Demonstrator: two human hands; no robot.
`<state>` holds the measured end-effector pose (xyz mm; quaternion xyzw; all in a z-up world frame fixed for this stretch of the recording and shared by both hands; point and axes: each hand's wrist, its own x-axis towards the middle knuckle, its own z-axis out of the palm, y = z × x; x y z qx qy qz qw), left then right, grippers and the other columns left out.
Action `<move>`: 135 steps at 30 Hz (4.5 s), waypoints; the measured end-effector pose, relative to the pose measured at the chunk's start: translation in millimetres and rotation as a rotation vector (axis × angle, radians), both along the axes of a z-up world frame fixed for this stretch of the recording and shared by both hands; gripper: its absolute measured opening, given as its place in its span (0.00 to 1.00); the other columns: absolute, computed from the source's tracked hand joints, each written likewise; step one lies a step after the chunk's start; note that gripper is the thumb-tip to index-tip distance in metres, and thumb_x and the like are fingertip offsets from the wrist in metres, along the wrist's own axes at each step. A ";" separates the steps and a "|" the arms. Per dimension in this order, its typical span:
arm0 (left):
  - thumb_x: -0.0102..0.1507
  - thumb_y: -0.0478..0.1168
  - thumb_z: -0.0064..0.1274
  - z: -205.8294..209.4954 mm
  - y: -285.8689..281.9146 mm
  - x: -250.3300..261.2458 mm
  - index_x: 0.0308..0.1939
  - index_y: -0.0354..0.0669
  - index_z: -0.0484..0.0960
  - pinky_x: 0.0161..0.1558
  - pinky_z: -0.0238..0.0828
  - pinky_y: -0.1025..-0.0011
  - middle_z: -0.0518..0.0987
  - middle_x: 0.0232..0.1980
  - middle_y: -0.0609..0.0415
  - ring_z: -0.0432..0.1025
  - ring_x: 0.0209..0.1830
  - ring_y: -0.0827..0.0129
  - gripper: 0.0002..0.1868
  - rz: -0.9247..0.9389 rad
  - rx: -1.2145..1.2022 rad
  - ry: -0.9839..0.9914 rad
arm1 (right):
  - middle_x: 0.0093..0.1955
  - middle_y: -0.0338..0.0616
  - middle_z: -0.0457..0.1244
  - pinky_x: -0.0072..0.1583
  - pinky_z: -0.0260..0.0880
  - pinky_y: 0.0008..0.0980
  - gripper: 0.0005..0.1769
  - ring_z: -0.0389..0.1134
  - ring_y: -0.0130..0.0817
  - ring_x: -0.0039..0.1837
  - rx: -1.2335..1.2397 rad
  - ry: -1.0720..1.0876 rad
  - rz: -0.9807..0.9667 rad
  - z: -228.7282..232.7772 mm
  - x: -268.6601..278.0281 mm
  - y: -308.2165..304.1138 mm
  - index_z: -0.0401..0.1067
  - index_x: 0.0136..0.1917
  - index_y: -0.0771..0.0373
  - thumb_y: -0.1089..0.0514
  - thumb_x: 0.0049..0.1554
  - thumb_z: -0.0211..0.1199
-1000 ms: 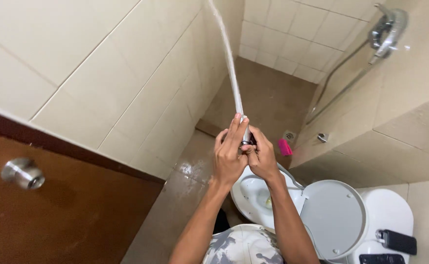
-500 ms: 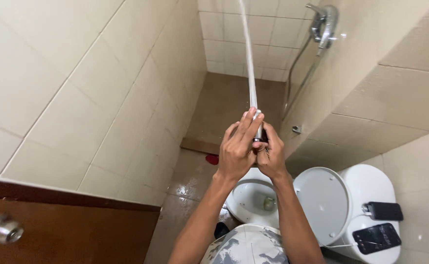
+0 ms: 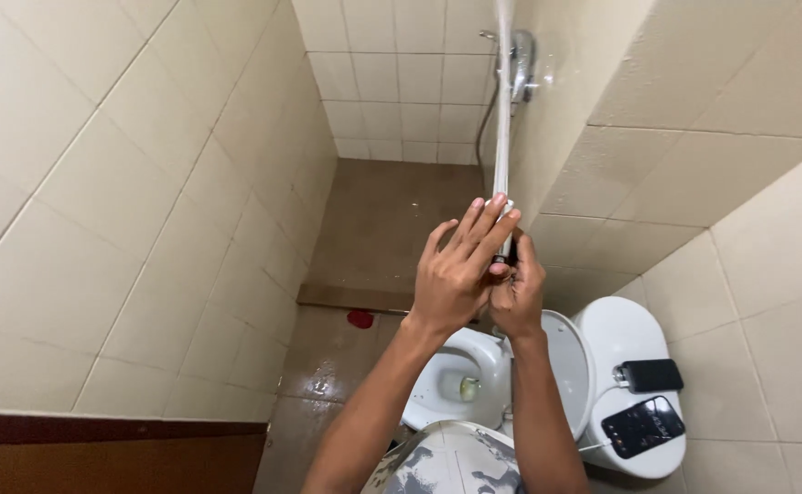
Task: The person is adjusting and repairing a handheld bidet sprayer head while the water is running.
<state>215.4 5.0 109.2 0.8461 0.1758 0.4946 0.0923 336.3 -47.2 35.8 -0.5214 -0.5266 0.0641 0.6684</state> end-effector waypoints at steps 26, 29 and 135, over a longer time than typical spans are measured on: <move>0.67 0.41 0.56 -2.1 -13.1 44.9 0.72 0.55 0.73 0.66 0.67 0.58 0.71 0.76 0.59 0.69 0.75 0.62 0.28 -0.106 0.048 -0.018 | 0.50 0.39 0.63 0.49 0.66 0.23 0.31 0.62 0.22 0.47 0.024 0.080 -0.204 14.1 21.0 -29.3 0.62 0.71 0.72 0.43 0.68 0.52; 0.66 0.42 0.57 -2.8 -11.5 31.2 0.71 0.56 0.74 0.66 0.66 0.57 0.71 0.76 0.60 0.68 0.76 0.61 0.28 -0.113 0.047 0.005 | 0.48 0.38 0.62 0.48 0.65 0.23 0.33 0.61 0.23 0.46 0.008 0.085 -0.238 11.4 6.9 -29.7 0.62 0.71 0.72 0.41 0.68 0.52; 0.69 0.47 0.50 -137.0 -103.4 -122.5 0.70 0.58 0.75 0.61 0.64 0.48 0.73 0.74 0.58 0.70 0.71 0.53 0.24 -0.132 -0.003 0.250 | 0.41 0.40 0.64 0.46 0.64 0.28 0.38 0.61 0.26 0.44 -0.208 0.456 -0.379 -112.9 -173.8 -133.1 0.68 0.67 0.71 0.33 0.64 0.50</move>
